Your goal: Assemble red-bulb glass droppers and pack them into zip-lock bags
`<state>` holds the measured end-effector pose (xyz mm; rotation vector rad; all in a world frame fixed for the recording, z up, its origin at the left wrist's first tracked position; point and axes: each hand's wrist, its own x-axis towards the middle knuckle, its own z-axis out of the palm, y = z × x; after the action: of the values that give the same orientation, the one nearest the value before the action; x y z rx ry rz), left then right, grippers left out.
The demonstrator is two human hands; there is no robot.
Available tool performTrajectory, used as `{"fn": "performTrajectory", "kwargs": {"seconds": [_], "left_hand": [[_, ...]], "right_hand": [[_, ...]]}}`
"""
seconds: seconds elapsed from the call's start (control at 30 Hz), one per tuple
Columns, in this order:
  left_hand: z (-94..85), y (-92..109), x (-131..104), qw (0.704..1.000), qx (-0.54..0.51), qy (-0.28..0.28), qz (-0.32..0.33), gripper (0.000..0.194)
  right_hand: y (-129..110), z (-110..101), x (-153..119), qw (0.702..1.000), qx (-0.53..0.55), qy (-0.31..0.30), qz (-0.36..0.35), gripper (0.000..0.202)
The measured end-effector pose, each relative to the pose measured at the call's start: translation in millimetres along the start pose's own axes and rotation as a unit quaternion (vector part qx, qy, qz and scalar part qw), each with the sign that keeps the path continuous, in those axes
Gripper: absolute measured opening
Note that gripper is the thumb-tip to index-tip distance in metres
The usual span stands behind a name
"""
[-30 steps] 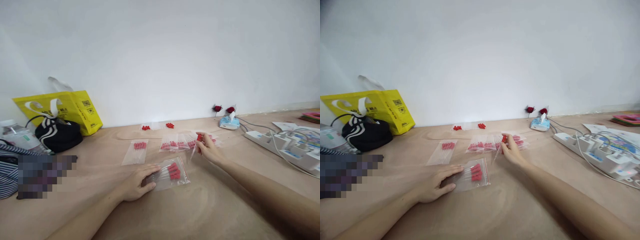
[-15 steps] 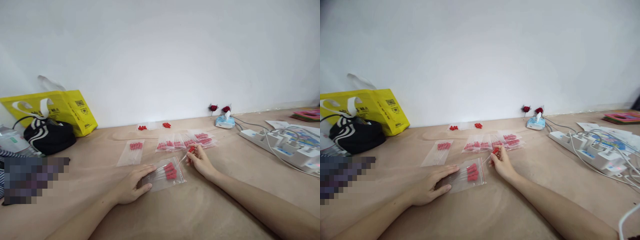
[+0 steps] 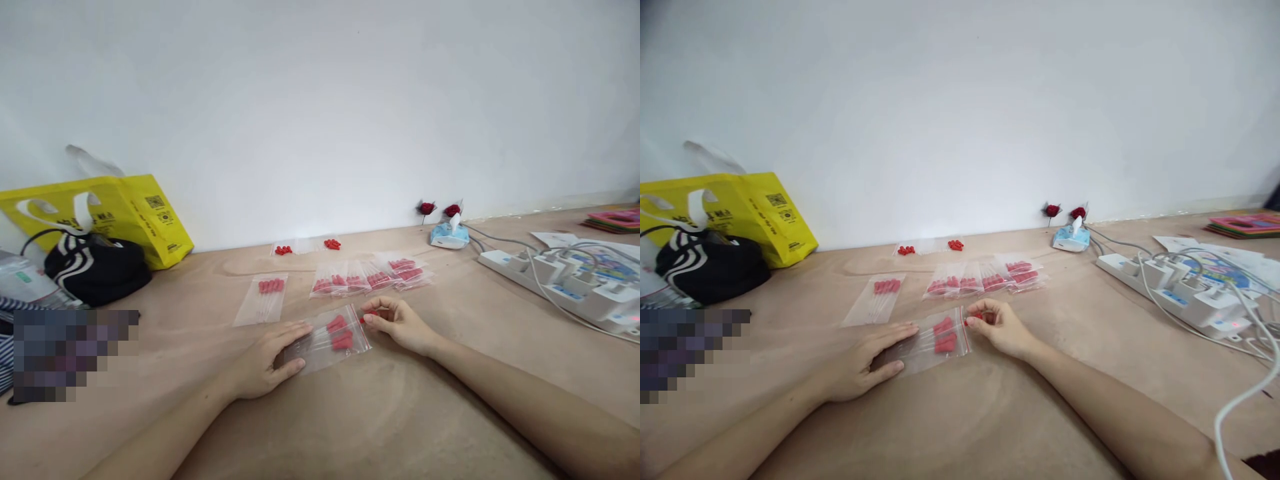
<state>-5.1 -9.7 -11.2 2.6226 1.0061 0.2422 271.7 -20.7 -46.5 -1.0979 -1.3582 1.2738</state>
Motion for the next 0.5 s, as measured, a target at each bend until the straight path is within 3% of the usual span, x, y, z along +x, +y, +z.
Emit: {"fn": "performTrajectory", "kwargs": {"seconds": [0.2,0.5], "left_hand": [[1.1,-1.2,-0.5,1.0,-0.011,0.006,0.01,0.046],[1.0,0.7,-0.7,1.0,-0.016,0.006,-0.001,0.046]], "right_hand": [[-5.2,-0.4,0.4,0.994,0.089,-0.005,0.065,0.037],[0.0,17.6,9.0,0.997,-0.066,-0.021,0.033,0.031]]}}
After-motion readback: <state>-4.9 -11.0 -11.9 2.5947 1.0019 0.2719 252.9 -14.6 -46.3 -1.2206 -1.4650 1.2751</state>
